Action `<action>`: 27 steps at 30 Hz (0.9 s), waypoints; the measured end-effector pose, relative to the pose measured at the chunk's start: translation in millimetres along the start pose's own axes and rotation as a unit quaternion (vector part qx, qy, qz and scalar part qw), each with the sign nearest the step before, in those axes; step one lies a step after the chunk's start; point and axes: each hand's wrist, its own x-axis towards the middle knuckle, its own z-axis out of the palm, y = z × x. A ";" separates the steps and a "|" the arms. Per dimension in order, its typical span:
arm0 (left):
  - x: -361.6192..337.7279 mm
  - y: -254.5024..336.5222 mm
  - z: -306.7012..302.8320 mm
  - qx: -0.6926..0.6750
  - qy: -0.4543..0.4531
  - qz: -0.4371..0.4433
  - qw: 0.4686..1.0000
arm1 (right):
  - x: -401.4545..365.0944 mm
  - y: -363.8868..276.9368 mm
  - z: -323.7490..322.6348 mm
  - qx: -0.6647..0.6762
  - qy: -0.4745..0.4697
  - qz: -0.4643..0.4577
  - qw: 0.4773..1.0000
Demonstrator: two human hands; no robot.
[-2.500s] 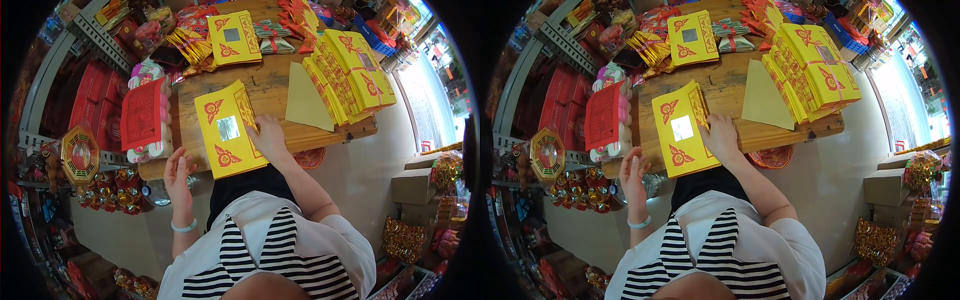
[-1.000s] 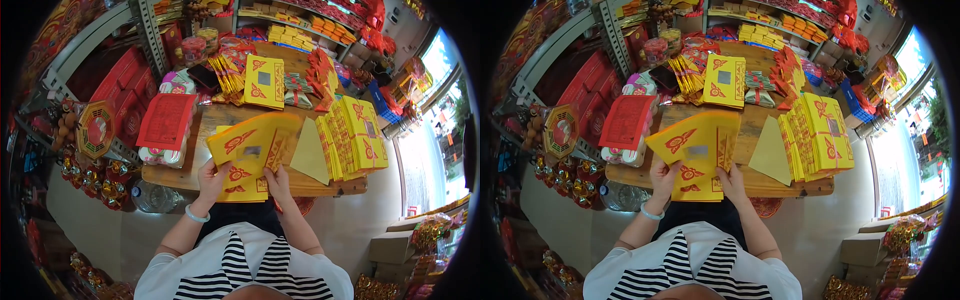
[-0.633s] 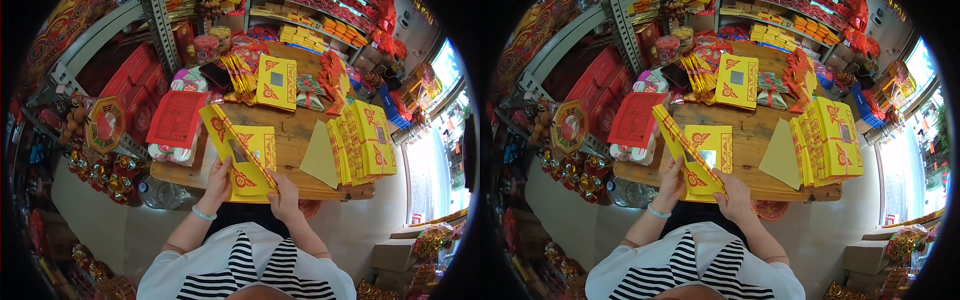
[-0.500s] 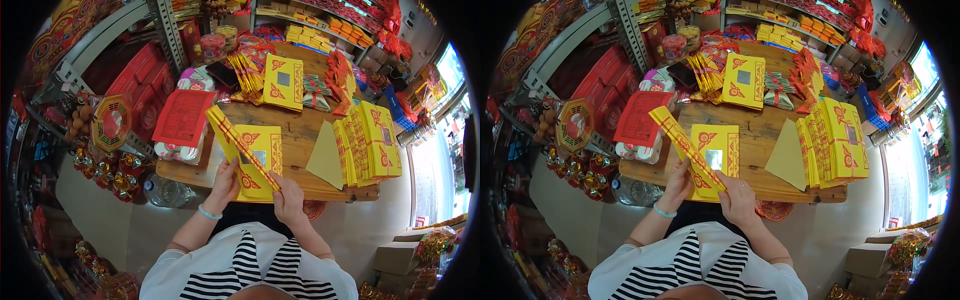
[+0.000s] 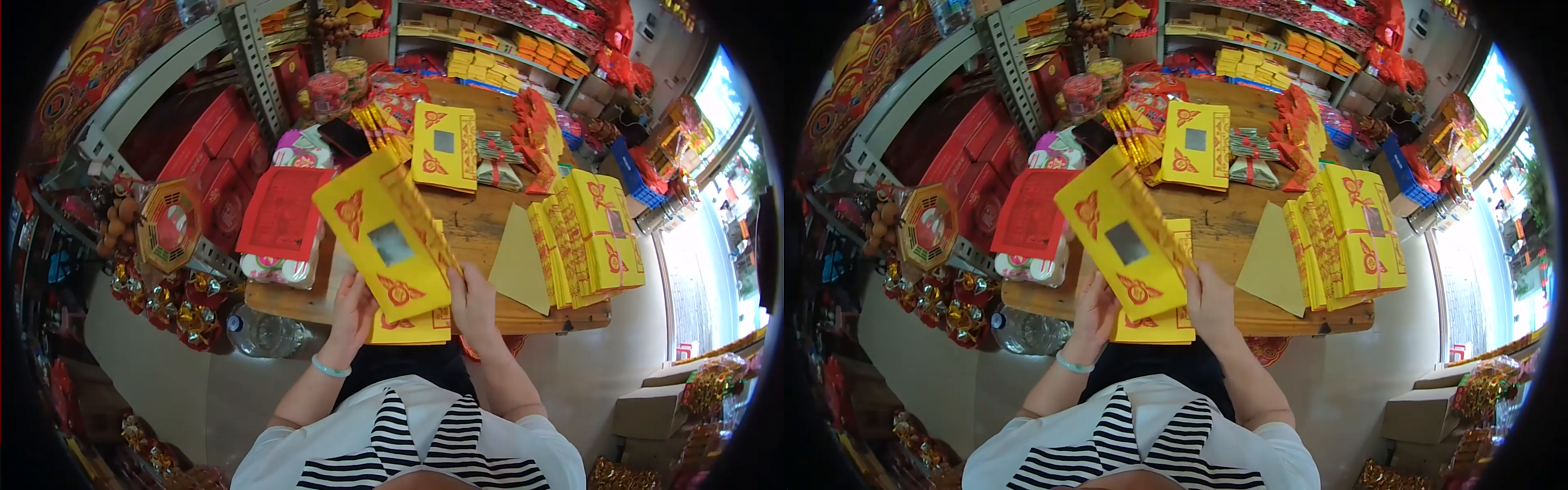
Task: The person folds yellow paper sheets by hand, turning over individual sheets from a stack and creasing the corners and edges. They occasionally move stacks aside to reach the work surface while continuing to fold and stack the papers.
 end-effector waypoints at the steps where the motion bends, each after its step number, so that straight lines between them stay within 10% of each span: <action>1: -0.4 0.6 0.9 0.005 -0.001 -0.005 1.000 | 15.4 1.7 -3.4 0.001 -0.009 0.053 0.999; 10: -15.5 -0.7 -6.1 0.041 0.007 -0.040 0.998 | 201.4 102.6 25.9 0.185 0.121 0.120 0.968; 20: -23.1 11.8 -8.1 0.100 0.014 -0.022 0.995 | 223.6 164.4 37.3 -0.025 0.126 0.137 0.982; 24: -21.8 13.0 -8.3 0.183 0.049 -0.004 0.982 | 156.4 110.3 7.2 -0.201 0.174 -0.154 0.952; 27: -24.8 12.6 -8.6 0.218 0.076 0.011 0.973 | 81.3 45.6 -16.7 -0.009 -0.075 0.028 0.997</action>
